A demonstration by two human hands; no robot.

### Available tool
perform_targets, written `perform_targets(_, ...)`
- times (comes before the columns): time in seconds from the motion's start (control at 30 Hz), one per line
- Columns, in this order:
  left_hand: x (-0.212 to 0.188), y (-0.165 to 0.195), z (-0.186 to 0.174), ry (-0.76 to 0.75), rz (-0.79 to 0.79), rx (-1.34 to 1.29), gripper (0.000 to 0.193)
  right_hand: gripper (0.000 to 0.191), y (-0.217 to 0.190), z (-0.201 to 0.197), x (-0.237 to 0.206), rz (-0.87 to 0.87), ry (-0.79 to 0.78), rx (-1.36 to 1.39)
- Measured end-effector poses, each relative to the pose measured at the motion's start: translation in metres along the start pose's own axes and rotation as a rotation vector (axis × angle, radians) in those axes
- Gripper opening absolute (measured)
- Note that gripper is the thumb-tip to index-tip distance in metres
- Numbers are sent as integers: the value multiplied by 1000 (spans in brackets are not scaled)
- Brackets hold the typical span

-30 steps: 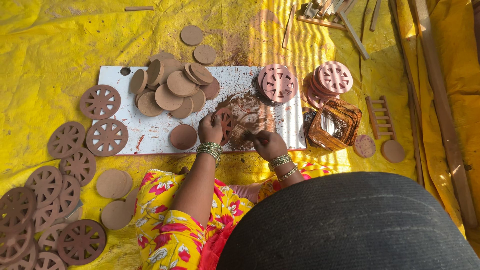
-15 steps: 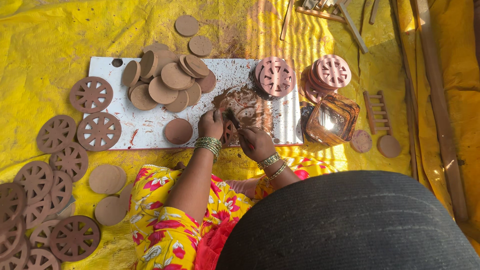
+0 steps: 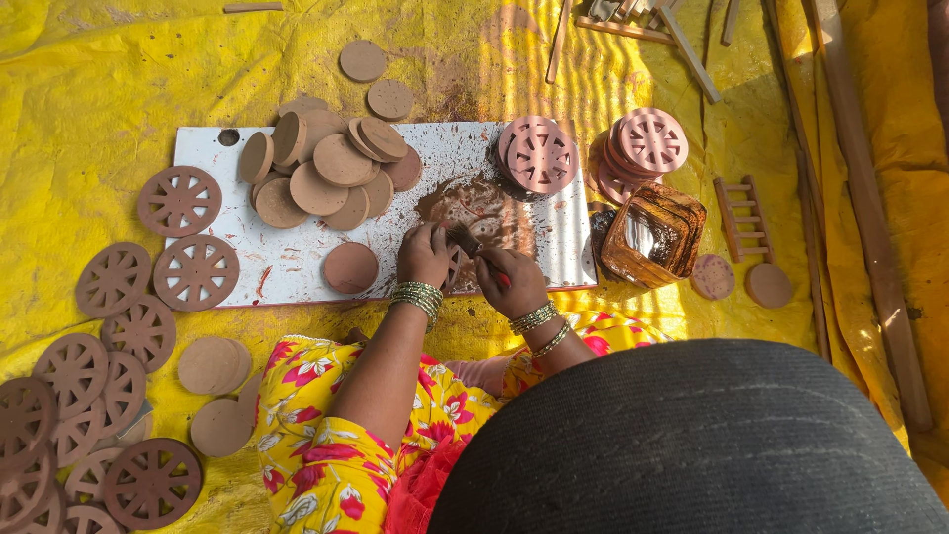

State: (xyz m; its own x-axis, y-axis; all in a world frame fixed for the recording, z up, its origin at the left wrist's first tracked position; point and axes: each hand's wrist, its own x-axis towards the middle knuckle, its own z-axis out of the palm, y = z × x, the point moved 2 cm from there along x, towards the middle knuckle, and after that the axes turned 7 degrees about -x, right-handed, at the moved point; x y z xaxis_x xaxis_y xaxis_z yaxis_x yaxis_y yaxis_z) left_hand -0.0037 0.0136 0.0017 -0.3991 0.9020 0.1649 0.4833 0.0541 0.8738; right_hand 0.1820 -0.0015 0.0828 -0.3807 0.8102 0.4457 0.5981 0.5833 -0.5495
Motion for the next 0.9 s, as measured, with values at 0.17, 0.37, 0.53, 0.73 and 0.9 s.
perform_targets(0.17,1,-6,2,14,-25,48,25,10,3,-10,-5,79,-57,101)
perform_targets(0.37,-5,9,3,-79,-31,19,27,11,-7,-7,4,1,53,27)
perform_targets(0.53,-5,17,-1,-45,-14,45,27,9,-2,-16,3,82,-2,53)
perform_targets(0.73,-6,21,0,-41,97,72,25,11,-2,-10,4,79,4,25)
perform_targets(0.9,-4,17,-5,-106,-57,32,25,12,4,-13,4,131,10,60)
